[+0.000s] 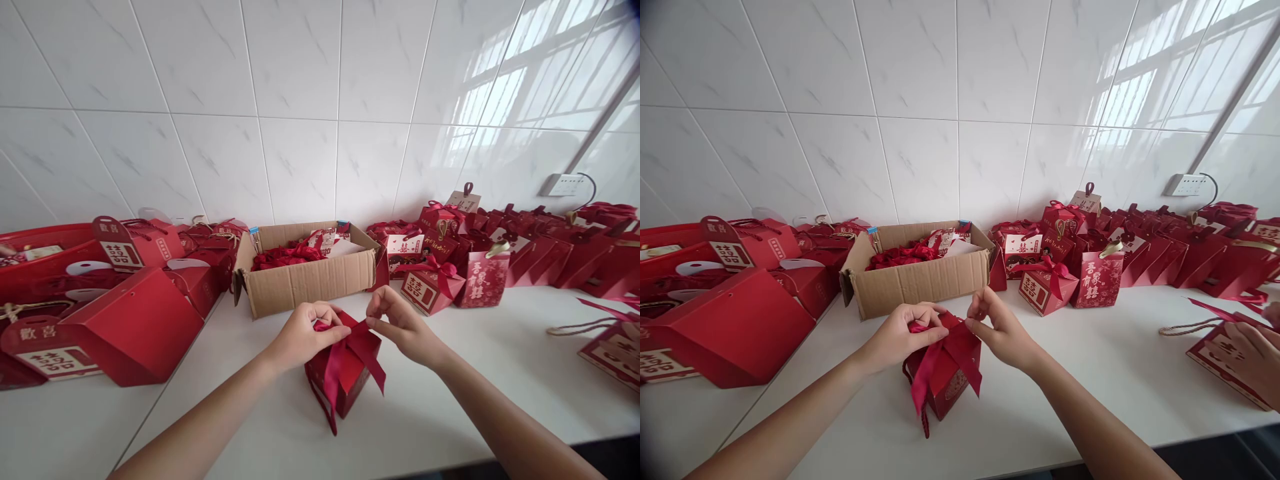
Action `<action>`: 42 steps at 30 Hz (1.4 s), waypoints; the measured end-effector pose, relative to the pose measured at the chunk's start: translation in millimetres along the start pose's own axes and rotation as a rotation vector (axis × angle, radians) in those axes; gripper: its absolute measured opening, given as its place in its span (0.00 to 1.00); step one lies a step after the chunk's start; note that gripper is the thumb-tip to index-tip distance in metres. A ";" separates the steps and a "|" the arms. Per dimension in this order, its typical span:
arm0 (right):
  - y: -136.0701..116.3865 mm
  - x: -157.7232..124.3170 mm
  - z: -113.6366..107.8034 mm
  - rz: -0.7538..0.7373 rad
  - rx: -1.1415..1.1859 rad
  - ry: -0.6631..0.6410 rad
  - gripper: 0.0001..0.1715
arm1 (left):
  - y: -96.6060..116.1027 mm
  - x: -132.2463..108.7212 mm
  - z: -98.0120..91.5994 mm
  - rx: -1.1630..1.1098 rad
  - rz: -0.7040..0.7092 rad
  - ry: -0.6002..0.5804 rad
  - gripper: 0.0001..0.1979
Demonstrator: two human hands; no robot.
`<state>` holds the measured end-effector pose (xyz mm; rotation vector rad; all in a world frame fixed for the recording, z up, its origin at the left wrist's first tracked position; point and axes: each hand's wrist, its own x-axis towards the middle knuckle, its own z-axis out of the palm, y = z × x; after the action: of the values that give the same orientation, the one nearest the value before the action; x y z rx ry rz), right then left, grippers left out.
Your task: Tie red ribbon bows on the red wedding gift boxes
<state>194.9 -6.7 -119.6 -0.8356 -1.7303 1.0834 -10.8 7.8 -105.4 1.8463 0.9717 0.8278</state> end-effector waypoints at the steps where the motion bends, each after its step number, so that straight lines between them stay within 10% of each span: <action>1: 1.0 0.1 -1.3 0.005 0.018 0.000 0.08 | -0.4 -0.5 -0.2 -0.009 -0.001 -0.008 0.25; 21: -3.1 -2.4 -3.6 -0.064 -0.134 -0.007 0.03 | 6.3 -5.4 -1.4 -0.001 -0.043 -0.014 0.10; 42: 5.2 -3.9 -9.7 0.091 0.198 -0.029 0.22 | 0.9 -8.4 -2.1 -0.039 -0.058 -0.001 0.26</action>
<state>205.7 -5.0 -123.7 -0.7826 -1.5905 1.3101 -16.3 1.0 -105.0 1.7767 0.9969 0.8058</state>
